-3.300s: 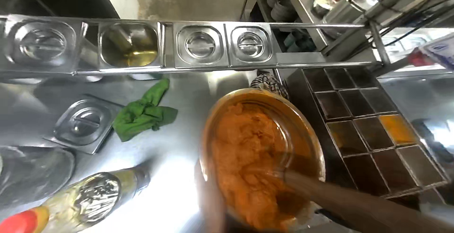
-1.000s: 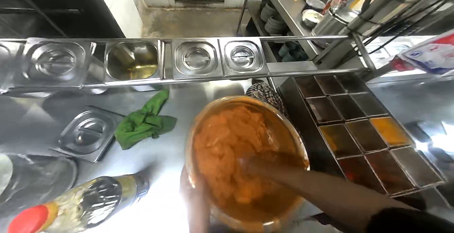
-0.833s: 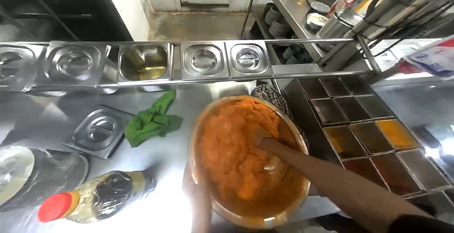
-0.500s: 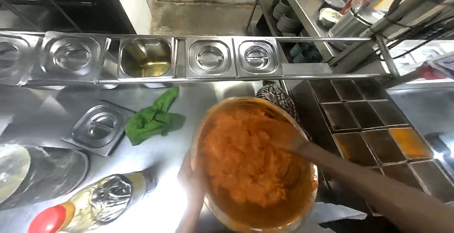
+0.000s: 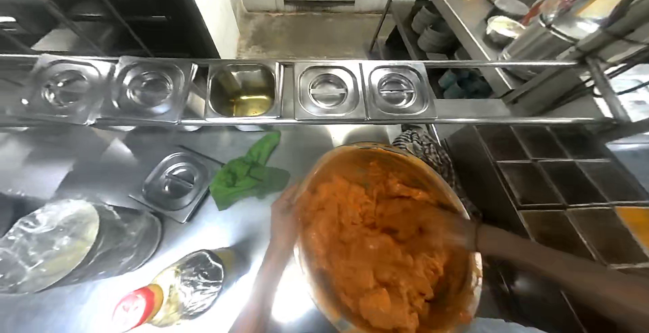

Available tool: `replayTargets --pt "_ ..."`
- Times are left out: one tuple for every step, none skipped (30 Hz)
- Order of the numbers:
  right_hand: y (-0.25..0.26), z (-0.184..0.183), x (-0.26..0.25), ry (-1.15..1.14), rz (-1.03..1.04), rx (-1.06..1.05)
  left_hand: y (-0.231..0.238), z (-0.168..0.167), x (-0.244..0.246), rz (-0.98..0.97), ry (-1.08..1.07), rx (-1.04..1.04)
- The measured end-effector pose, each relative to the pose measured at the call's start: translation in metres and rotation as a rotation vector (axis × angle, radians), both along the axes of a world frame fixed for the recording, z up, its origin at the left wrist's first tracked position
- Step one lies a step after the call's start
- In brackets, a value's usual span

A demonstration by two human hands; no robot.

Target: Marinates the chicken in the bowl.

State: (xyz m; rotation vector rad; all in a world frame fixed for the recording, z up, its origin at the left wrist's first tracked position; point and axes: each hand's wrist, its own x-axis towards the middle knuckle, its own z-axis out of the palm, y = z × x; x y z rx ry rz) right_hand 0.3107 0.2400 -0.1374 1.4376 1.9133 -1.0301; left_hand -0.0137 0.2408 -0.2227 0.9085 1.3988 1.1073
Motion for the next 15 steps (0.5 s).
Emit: replayTargets --pt "0.013 -0.01 0.008 -0.094 -0.136 0.024 0.0 -0.001 0.0 -0.009 -0.017 -0.005" --pt "0.027 -0.018 0.006 -0.146 -0.253 0.054 -0.002 -0.001 -0.001 -0.024 -0.02 -0.014" --pt "0.04 -0.024 -0.005 -0.123 -0.337 0.108 -0.002 0.001 -0.001 -0.043 -0.013 -0.026" --pt "0.053 -0.023 -0.033 -0.073 -0.374 0.156 -0.002 0.001 -0.002 -0.066 -0.006 -0.033" --pt "0.064 -0.017 -0.068 -0.016 -0.394 0.175 0.0 0.002 -0.001 -0.084 -0.003 -0.037" --pt "0.069 -0.009 -0.105 0.016 -0.356 0.148 0.002 0.004 -0.001 -0.094 -0.001 -0.043" --pt "0.066 0.002 -0.138 0.027 -0.23 0.076 0.003 0.006 -0.001 -0.101 0.001 -0.05" --pt "0.056 0.006 -0.164 0.048 -0.068 0.013 0.003 0.007 -0.004 -0.108 0.007 -0.052" --pt "0.038 0.011 -0.182 0.085 0.089 -0.016 0.004 0.008 -0.006 -0.106 0.009 -0.048" --pt "0.02 0.027 -0.192 0.098 0.242 -0.052 0.008 0.006 -0.006 -0.087 0.001 -0.041" --pt "0.004 0.046 -0.197 0.079 0.412 -0.105 0.011 0.006 -0.005 -0.072 -0.01 -0.036" --pt "-0.007 0.065 -0.197 0.059 0.559 -0.2 0.01 0.007 -0.004 -0.068 -0.02 -0.038" --pt "-0.012 0.074 -0.186 0.095 0.646 -0.276 0.008 0.008 -0.003 -0.067 -0.024 -0.038" --pt "-0.009 0.068 -0.161 0.228 0.638 -0.318 0.006 0.008 -0.002 -0.067 -0.03 -0.03" --pt "-0.001 0.043 -0.119 0.447 0.524 -0.344 0.004 0.006 -0.001 -0.066 -0.029 -0.016"
